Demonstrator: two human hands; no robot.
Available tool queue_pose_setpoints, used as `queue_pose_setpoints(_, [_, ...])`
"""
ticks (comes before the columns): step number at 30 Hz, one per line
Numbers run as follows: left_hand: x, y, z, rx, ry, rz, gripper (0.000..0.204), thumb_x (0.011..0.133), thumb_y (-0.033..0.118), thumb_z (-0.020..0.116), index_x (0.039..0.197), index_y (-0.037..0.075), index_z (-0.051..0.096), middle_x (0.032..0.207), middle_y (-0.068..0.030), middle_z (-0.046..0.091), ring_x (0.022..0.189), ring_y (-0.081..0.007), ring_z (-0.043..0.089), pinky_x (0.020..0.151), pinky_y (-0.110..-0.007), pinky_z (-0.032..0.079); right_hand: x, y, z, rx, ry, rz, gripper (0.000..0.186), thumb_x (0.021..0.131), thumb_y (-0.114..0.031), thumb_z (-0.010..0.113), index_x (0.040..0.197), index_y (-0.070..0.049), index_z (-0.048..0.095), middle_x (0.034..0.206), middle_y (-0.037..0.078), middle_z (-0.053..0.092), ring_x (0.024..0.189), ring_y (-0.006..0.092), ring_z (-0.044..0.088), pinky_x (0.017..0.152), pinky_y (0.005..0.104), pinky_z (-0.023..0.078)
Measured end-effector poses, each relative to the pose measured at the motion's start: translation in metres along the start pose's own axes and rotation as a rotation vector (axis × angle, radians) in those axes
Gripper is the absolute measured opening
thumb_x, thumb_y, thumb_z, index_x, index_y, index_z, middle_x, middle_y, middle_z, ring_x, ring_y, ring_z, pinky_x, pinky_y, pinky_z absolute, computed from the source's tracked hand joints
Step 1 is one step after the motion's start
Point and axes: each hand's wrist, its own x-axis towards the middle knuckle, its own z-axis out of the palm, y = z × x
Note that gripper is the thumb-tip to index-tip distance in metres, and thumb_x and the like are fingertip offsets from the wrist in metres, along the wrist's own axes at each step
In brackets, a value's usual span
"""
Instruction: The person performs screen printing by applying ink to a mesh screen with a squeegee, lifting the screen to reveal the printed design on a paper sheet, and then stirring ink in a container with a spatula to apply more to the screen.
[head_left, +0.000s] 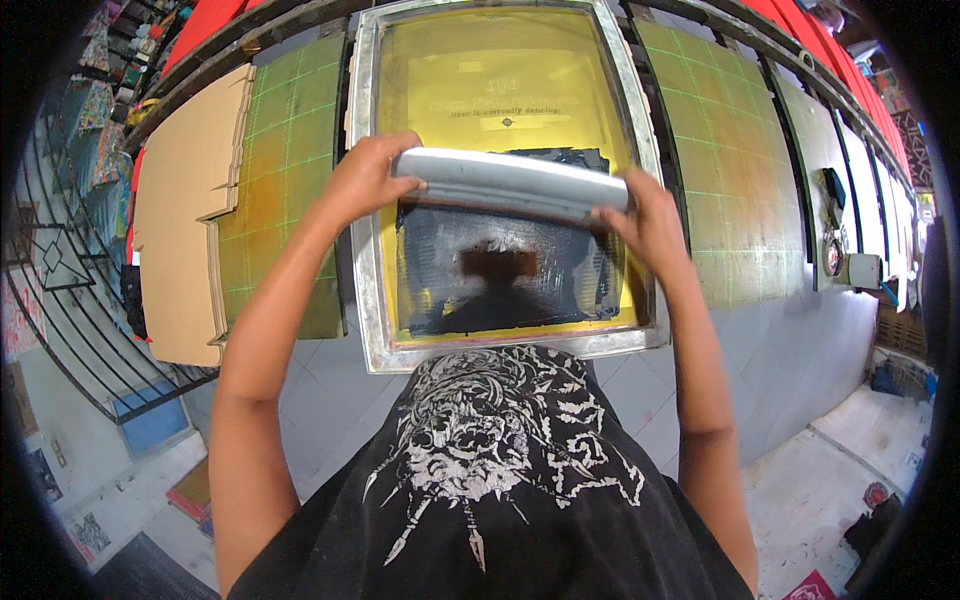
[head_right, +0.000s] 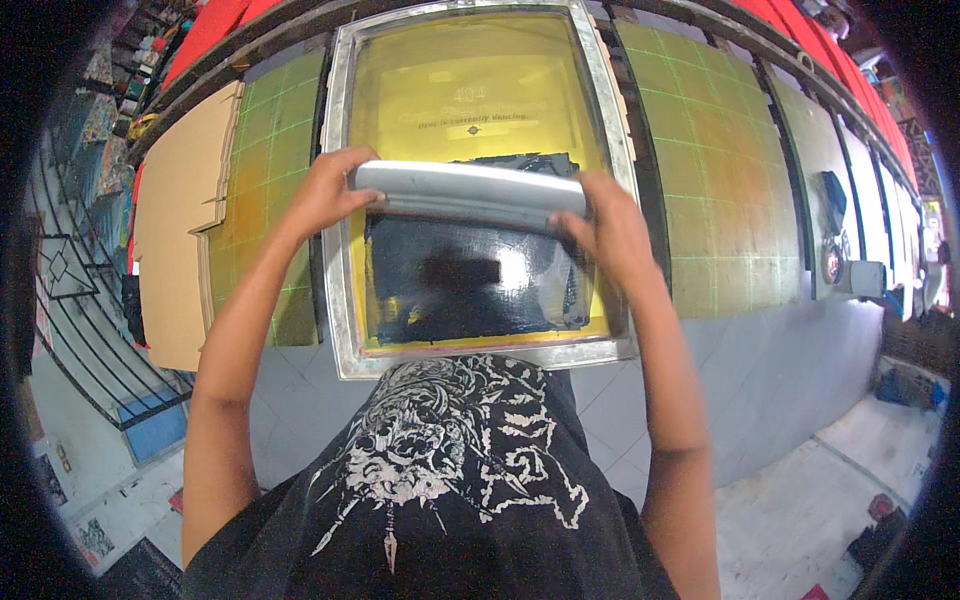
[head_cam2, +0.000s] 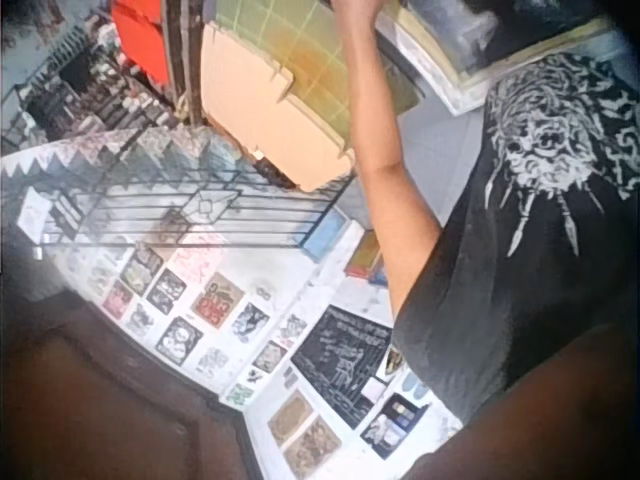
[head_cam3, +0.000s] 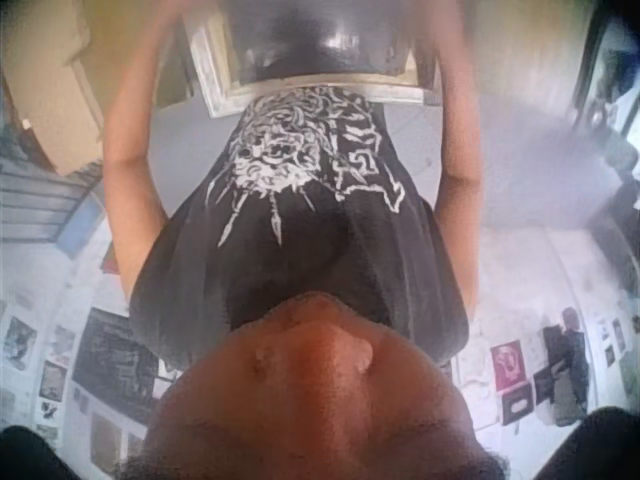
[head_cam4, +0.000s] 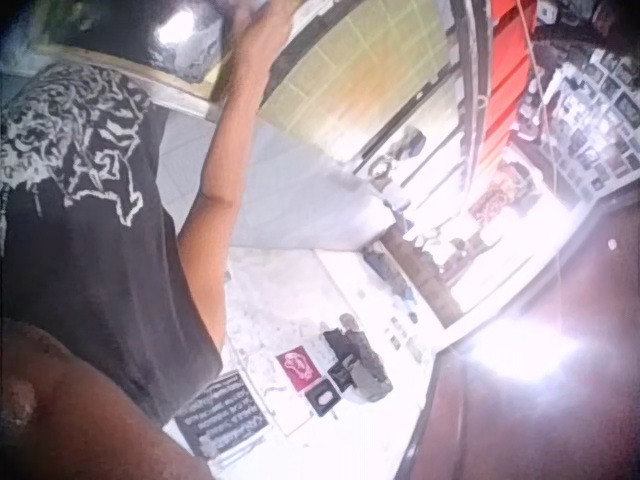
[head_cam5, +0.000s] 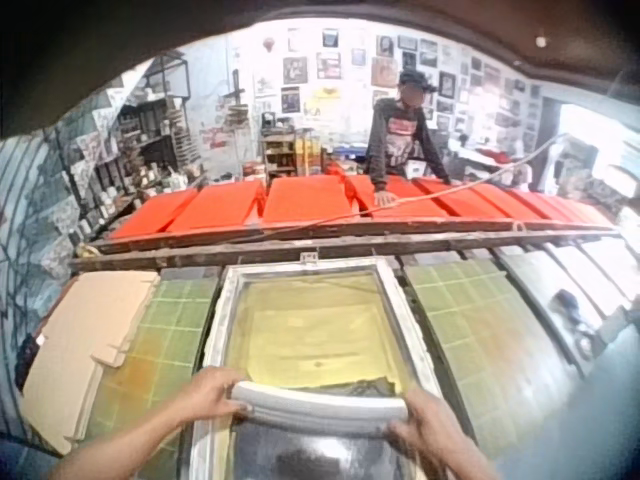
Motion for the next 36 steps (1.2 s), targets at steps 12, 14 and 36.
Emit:
queue_pose_setpoints(12, [-0.012,0.007,0.007,0.018,0.114,-0.166,0.034,0.072,0.015,0.081,0.096,0.000,0.062,0.085,-0.0181,0.066,0.077,-0.0326,0.066,0.072,-0.039,0.050,0.060,0.025,0.001,-0.036,0.022,-0.155,0.041,0.072,-0.017,0.082,0.104,-0.004,0.060,0.093,0.017,0.063,0.088,0.0390,0.062,0.076,0.0433,0.049])
queue_pose_setpoints(14, [-0.036,0.022,0.017,0.071,0.155,-0.118,0.032,0.071,0.010,0.080,0.095,0.001,0.061,0.086,-0.0177,0.065,0.078,-0.0353,0.065,0.072,-0.041,0.051,0.024,0.010,0.002,-0.111,0.002,-0.092,0.038,0.073,-0.009,0.079,0.105,-0.006,0.061,0.096,0.016,0.064,0.091,0.0374,0.062,0.076,0.0435,0.050])
queue_pose_setpoints(36, [-0.032,0.015,0.027,0.193,0.249,-0.051,0.021,0.076,0.001,0.069,0.095,0.002,0.059,0.090,-0.0183,0.064,0.090,-0.0403,0.062,0.076,-0.049,0.050,0.052,-0.001,0.007,-0.251,-0.028,-0.227,0.041,0.067,0.000,0.075,0.106,-0.010,0.067,0.097,0.010,0.068,0.096,0.0330,0.063,0.082,0.0429,0.051])
